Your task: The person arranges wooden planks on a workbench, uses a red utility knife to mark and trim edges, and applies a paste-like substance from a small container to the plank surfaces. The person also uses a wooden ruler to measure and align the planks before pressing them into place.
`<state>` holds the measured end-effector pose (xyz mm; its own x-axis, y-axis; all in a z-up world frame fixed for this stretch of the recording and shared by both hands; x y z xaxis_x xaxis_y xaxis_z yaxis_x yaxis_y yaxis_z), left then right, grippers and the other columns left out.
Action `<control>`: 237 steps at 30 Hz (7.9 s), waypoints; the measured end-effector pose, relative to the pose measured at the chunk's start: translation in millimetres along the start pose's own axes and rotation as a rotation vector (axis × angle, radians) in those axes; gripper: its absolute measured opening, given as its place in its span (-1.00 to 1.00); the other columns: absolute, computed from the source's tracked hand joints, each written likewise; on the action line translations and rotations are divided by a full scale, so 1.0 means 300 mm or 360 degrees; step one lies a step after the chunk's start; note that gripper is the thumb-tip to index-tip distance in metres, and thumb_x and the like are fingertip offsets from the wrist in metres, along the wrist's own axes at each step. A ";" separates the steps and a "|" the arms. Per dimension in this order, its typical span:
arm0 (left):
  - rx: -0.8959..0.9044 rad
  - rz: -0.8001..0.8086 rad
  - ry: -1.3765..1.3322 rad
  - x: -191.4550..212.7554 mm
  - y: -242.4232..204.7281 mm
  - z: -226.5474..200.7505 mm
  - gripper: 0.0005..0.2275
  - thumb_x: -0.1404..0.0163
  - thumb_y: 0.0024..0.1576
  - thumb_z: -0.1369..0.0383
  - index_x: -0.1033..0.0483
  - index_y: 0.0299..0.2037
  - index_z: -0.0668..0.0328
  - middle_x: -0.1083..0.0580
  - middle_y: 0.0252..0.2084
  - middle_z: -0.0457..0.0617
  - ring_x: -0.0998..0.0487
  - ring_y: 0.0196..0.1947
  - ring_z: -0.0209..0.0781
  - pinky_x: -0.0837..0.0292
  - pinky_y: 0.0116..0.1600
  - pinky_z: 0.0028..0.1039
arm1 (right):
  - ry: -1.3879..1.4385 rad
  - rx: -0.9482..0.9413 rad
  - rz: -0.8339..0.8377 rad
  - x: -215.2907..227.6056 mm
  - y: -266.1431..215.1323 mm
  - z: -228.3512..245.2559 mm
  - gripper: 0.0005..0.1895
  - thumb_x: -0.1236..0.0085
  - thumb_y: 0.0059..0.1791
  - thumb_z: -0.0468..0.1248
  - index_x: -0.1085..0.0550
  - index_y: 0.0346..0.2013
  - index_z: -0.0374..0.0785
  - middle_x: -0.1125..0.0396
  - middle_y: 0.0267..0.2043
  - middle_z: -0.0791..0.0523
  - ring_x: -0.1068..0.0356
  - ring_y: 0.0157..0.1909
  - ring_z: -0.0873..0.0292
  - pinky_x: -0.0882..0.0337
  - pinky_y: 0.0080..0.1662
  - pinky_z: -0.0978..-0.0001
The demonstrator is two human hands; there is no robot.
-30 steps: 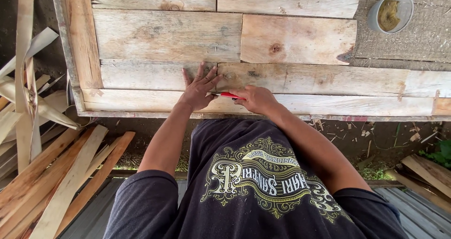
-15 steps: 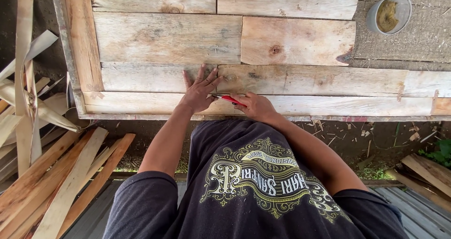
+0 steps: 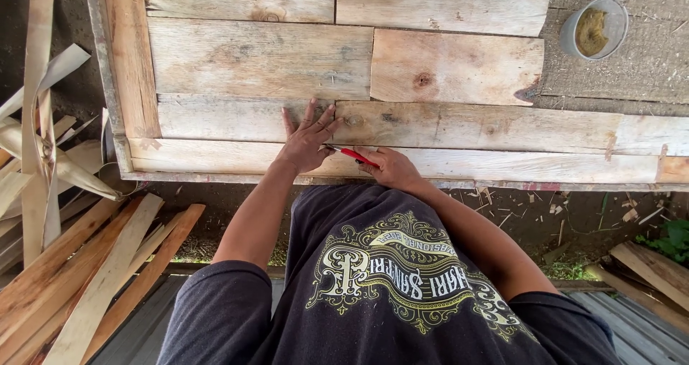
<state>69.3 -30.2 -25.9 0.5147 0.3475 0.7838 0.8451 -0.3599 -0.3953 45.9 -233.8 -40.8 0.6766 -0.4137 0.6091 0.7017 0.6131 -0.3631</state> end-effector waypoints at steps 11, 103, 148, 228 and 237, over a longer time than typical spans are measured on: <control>0.0004 -0.0017 0.0068 -0.025 -0.001 0.006 -0.28 -0.07 0.15 0.05 0.07 0.50 -0.64 0.25 0.61 -0.54 0.56 0.60 -0.17 0.73 0.42 0.49 | -0.0007 0.0000 -0.0158 0.150 -0.036 0.022 -0.44 -0.07 0.13 0.10 -0.27 0.44 0.38 -0.37 -0.29 0.01 -0.44 -0.31 -0.24 -0.48 -0.24 -0.04; 0.0069 -0.0378 0.0315 0.306 -0.130 0.455 -0.40 0.16 0.31 0.06 -0.04 0.51 0.16 0.07 0.60 0.10 0.28 0.60 0.13 0.55 0.44 0.52 | -0.0657 -0.0374 -0.0922 0.031 0.473 0.519 -0.33 -0.13 0.06 -0.11 -0.22 0.48 0.05 -0.21 -0.06 0.04 -0.33 -0.02 -0.07 -0.49 -0.10 0.08; -0.0334 -0.0152 -0.0556 -0.297 0.347 -1.125 -0.75 0.10 0.24 0.09 -0.59 -0.23 -0.05 -0.54 -0.10 -0.21 -0.57 -0.06 -0.20 -0.45 0.02 -0.32 | 0.0526 -0.1258 -0.1788 0.366 -1.153 -0.481 -0.44 -0.14 0.04 -0.03 -0.37 0.34 -0.02 -0.20 0.30 0.05 -0.14 0.37 -0.06 -0.26 0.28 -0.06; 0.0354 -0.1062 -0.0141 0.371 3.059 -2.224 -0.72 -0.05 0.14 0.35 -0.26 -0.01 -0.05 -0.47 -0.17 -0.01 -0.55 -0.04 0.13 -0.50 0.00 -0.05 | 0.0179 -0.0199 -0.1283 2.853 -0.069 -2.173 -0.55 -0.14 0.03 -0.23 -0.46 0.24 -0.14 -0.34 0.19 -0.01 -0.40 0.19 -0.23 -0.45 0.13 -0.03; 0.0288 -0.1064 -0.0443 0.285 3.047 -2.209 -0.78 0.03 0.14 0.44 -0.45 -0.01 0.02 -0.55 -0.21 0.17 -0.61 -0.13 0.28 -0.52 -0.07 0.03 | 0.0238 -0.0445 -0.1356 2.830 -0.021 -2.285 -0.49 -0.12 0.04 -0.13 -0.39 0.31 0.07 -0.31 0.21 0.08 -0.40 0.21 -0.15 -0.46 0.16 -0.02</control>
<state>789.9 -903.2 -2.9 -0.1202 0.6573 0.7439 0.9889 0.1452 0.0314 768.9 -1050.3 -4.8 -0.0877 -0.7469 0.6591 0.9930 -0.1178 -0.0014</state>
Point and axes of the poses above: each hand's wrist, its own y-axis towards the middle knuckle, its own x-axis out of the back of the hand, z = x × y, the point moved 8 cm from there along y, towards the middle knuckle
